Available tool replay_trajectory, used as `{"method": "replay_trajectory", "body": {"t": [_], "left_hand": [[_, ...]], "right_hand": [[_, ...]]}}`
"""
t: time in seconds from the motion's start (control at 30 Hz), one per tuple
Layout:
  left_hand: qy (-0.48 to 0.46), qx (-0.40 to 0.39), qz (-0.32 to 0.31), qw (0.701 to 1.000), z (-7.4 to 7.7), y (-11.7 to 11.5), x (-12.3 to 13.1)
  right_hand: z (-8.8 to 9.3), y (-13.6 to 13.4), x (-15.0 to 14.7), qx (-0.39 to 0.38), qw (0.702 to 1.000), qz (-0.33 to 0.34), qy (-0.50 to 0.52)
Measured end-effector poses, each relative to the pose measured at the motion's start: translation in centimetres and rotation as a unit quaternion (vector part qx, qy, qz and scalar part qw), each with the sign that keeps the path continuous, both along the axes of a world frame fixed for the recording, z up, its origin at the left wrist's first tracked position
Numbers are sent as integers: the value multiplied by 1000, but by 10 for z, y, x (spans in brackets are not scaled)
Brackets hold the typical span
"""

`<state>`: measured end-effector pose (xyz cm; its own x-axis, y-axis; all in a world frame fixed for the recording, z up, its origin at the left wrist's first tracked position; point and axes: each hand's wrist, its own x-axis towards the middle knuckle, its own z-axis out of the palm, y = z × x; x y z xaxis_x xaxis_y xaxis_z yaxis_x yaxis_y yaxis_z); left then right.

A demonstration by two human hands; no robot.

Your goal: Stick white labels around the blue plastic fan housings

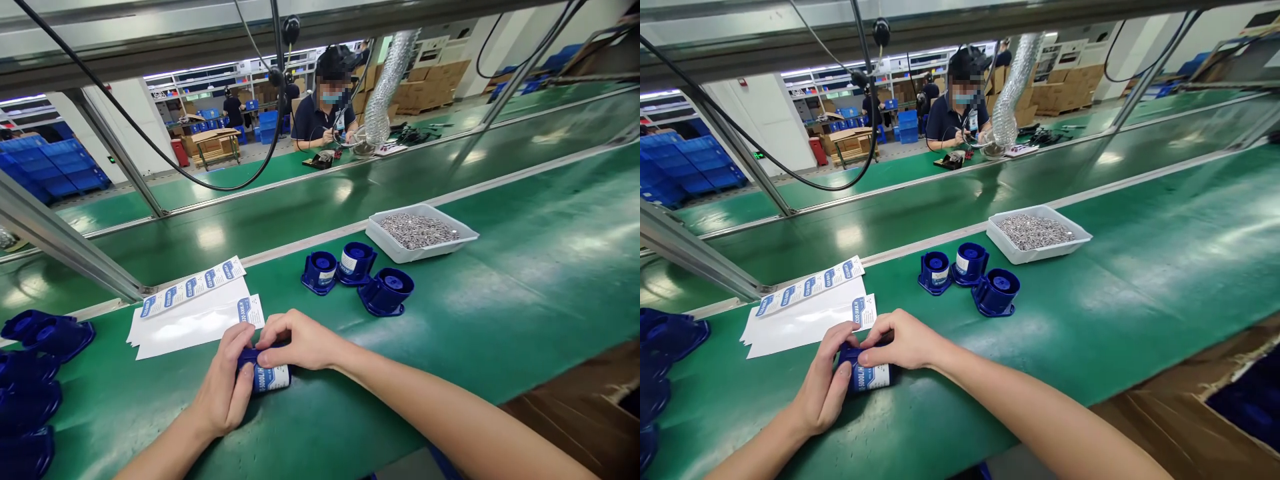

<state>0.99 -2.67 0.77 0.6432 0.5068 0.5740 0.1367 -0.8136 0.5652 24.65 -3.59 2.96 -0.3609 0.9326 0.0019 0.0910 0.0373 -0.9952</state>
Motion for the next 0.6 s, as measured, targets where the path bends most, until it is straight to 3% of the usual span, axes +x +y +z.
{"method": "replay_trajectory", "body": {"t": [0.13, 0.2, 0.3, 0.43, 0.5, 0.6], "left_hand": [[6, -10, 4, 1000, 2, 0, -1], [10, 3, -8, 1000, 1, 3, -3], [-3, 35, -44, 998, -2, 8, -8], [-56, 68, -57, 995, -6, 6, -11], [-95, 43, -17, 994, -8, 4, -8], [-163, -106, 32, 980, -11, 5, -1]], "right_hand": [[8, 1, 22, 7, 997, 7, -76], [10, 4, 33, -22, 995, 46, -90], [7, 9, 42, -102, 984, 144, -32], [-4, 9, 29, -206, 954, 196, 92], [-5, 8, 18, -233, 942, 191, 145], [-3, 8, 10, -244, 926, 143, 251]]}}
